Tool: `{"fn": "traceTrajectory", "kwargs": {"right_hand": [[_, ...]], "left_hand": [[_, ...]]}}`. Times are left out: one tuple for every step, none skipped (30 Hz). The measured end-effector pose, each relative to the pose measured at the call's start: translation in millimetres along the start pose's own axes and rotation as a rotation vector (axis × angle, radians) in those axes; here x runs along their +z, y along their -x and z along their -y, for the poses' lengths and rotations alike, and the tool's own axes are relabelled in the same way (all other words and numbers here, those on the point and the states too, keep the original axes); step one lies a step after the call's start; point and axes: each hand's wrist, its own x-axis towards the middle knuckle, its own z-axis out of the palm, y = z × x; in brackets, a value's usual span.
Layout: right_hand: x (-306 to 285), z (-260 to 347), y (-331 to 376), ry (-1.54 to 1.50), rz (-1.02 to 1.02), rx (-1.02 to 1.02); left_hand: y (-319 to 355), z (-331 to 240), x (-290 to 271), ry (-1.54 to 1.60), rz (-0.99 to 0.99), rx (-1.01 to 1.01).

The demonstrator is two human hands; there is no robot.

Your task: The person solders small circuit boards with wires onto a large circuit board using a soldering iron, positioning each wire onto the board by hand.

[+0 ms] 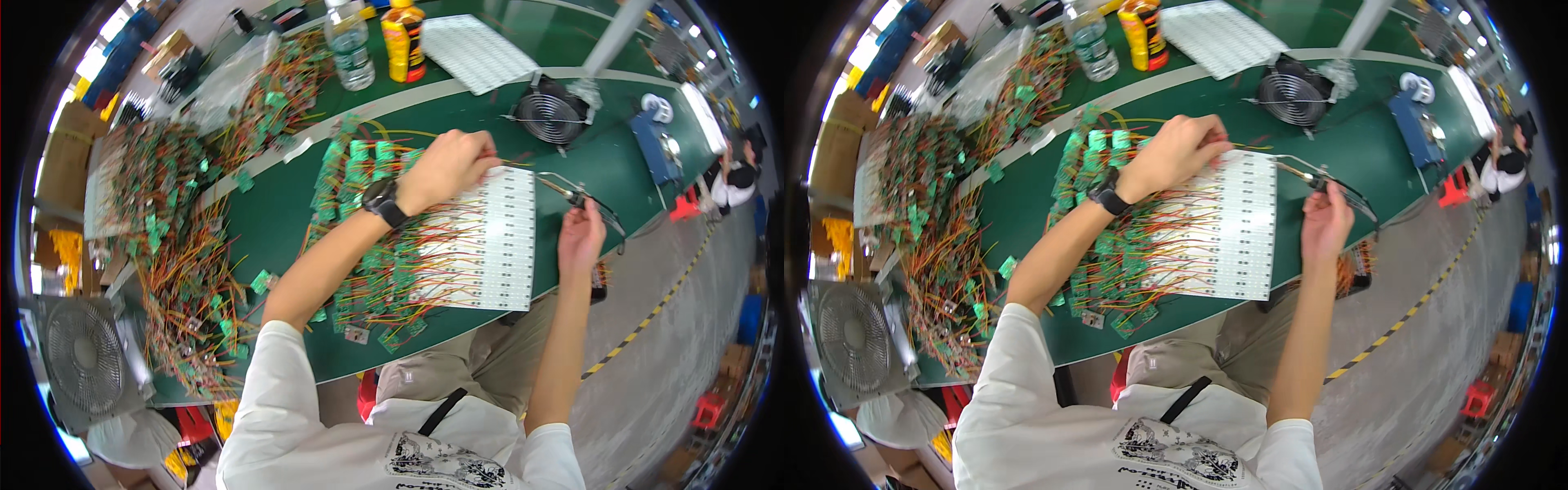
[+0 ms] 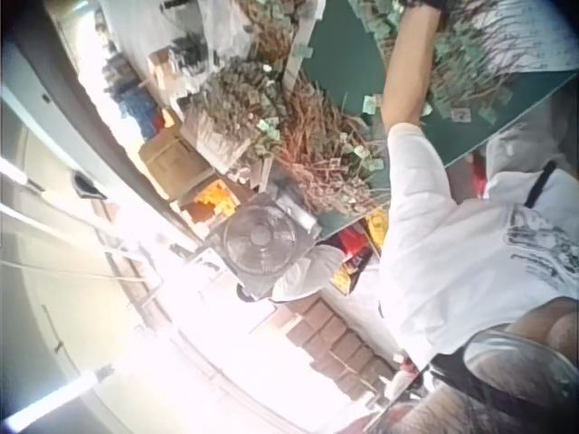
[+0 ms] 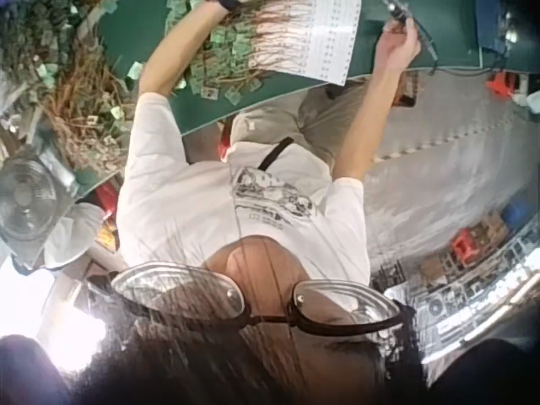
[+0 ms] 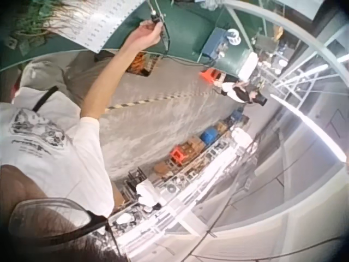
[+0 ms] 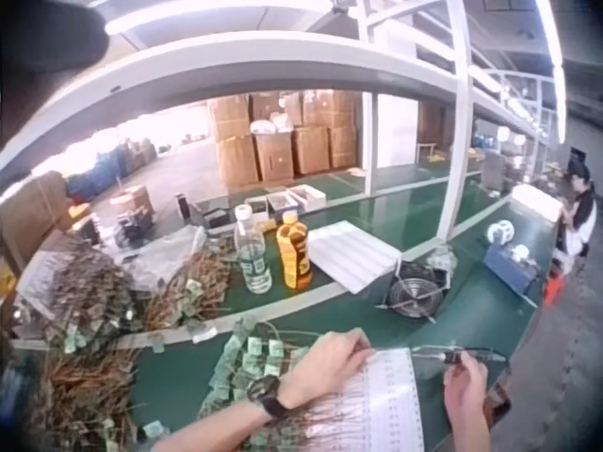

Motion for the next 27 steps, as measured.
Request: {"fn": "traceTrajectory", "kwargs": {"right_hand": [[1, 2, 0, -0.011, 0.009, -0.001], [1, 2, -1, -0.017, 0.014, -0.007], [0, 1, -2, -0.023, 0.017, -0.014], [-10, 6, -5, -0.033, 0.023, -0.009], [-12, 6, -8, -0.034, 0.021, -0.015], [-15, 6, -8, -0.031, 0.017, -0.005], [-14, 4, -8, -0.030, 0.021, 0.007], [-12, 1, -8, -0.027, 0.026, 0.008], [-11, -4, -6, -0.032, 0.048, 0.021], [-11, -5, -5, -0.032, 0.065, 0.026], [-5, -4, -4, -0.028, 0.030, 0.005], [-3, -1, -4, -0.005, 0.040, -0.019], [-2, -2, -2, 0.013, 0.041, -0.036], [-1, -1, -2, 0.040, 0.031, -0.055], [-1, 3, -1, 0.075, 0.076, -0.063], [5, 2, 1, 0.123, 0.045, -0.077], [11, 2, 1, 0.171, 0.015, -0.090], [15, 3, -1, 0.177, 0.014, -0.097], [19, 4, -3, 0.201, 0.007, -0.087], [21, 5, -6, 0.225, 0.000, -0.075], [21, 5, -11, 0.230, -0.001, -0.076], [20, 6, -17, 0.273, 0.027, -0.091], [19, 6, -23, 0.314, 0.054, -0.105], [18, 6, -30, 0.321, 0.073, -0.109], [16, 8, -38, 0.328, 0.063, -0.108], [15, 7, -44, 0.342, 0.099, -0.101], [12, 6, -48, 0.354, 0.134, -0.094]], "left_hand": [[1, -6, -6, 0.014, 0.002, 0.015], [3, -12, -13, 0.054, 0.009, -0.009], [7, -19, -21, 0.096, 0.015, -0.030], [7, -28, -27, 0.100, 0.014, -0.041], [9, -36, -35, 0.124, -0.017, -0.068], [10, -39, -38, 0.151, -0.047, -0.091], [13, -33, -37, 0.146, -0.054, -0.099], [13, -23, -30, 0.211, -0.126, -0.091], [13, -14, -22, 0.279, -0.197, -0.079], [14, -7, -13, 0.291, -0.198, -0.069], [15, -4, -9, 0.261, -0.144, -0.080], [16, -2, -5, 0.231, -0.090, -0.089], [16, -1, 0, 0.248, -0.088, -0.071], [17, 0, 6, 0.126, -0.050, -0.091], [18, 1, 11, 0.003, -0.014, -0.111], [21, 2, 15, -0.028, -0.011, -0.130], [21, 4, 18, -0.020, -0.013, -0.121], [21, 6, 22, -0.069, -0.015, -0.122], [22, 5, 23, -0.119, -0.017, -0.125], [22, 3, 23, -0.123, -0.037, -0.105], [20, 6, 25, -0.118, -0.038, -0.105], [20, 7, 26, -0.149, -0.031, -0.103], [20, 9, 28, -0.180, -0.023, -0.100], [20, 12, 29, -0.176, -0.020, -0.105], [17, 14, 32, -0.231, 0.002, -0.084], [17, 16, 34, -0.289, 0.027, -0.068], [16, 19, 37, -0.283, 0.038, -0.071]]}}
